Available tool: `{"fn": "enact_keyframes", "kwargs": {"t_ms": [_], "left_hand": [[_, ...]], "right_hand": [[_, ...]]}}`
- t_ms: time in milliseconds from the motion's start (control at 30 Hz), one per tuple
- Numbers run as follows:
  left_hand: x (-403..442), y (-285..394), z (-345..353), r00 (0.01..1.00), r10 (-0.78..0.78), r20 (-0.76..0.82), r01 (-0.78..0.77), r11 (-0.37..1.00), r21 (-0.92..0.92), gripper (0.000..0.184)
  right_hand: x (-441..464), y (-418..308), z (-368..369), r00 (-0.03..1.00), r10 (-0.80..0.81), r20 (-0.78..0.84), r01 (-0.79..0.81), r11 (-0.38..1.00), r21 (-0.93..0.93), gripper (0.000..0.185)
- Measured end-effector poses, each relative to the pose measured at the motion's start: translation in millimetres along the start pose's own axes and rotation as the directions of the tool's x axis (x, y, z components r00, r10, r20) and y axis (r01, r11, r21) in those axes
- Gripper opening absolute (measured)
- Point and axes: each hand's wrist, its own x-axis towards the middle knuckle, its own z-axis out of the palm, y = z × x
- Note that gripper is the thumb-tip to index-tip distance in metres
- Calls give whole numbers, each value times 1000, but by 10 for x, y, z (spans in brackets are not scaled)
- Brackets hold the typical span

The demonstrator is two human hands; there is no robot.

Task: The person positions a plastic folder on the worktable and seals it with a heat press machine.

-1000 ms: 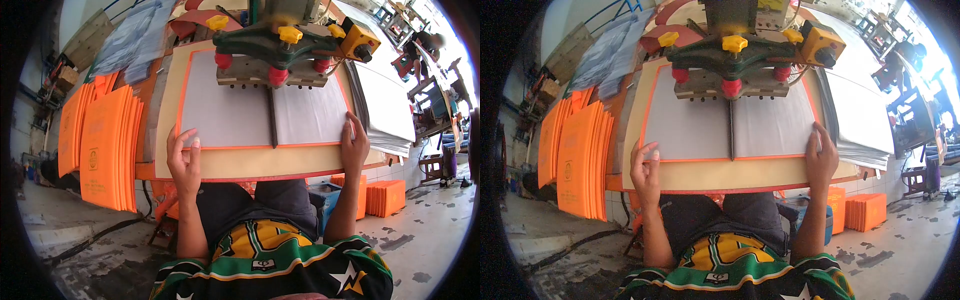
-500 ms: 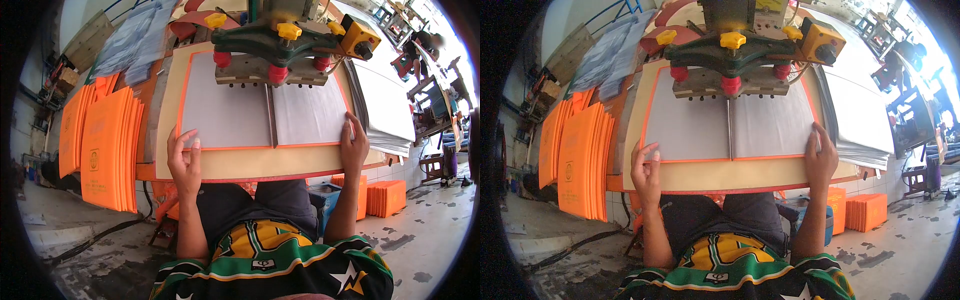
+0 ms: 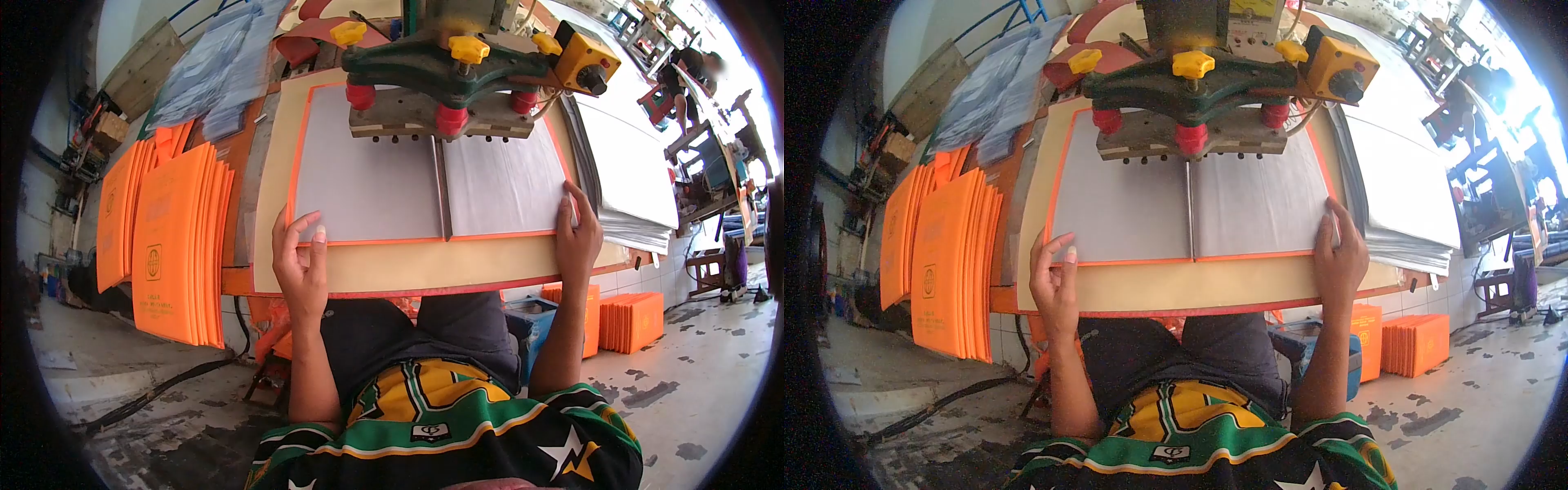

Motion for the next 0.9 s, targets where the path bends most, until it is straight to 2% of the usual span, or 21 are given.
{"fn": "enact_keyframes", "kwargs": {"t_ms": [633,800,900], "left_hand": [[1,-5,2,1000,-3,1,3,1000,-8,27],[-8,-22,-4,1000,-24,10,24,999,-29,28],[-5,-7,-2,1000,-26,2,26,1000,-8,27]], "right_hand": [[4,5,16,1000,-3,-7,3,1000,-10,37],[6,71,41,998,-53,-32,52,999,-11,36],[1,-2,10,1000,-4,-16,3,1000,-14,36]]}}
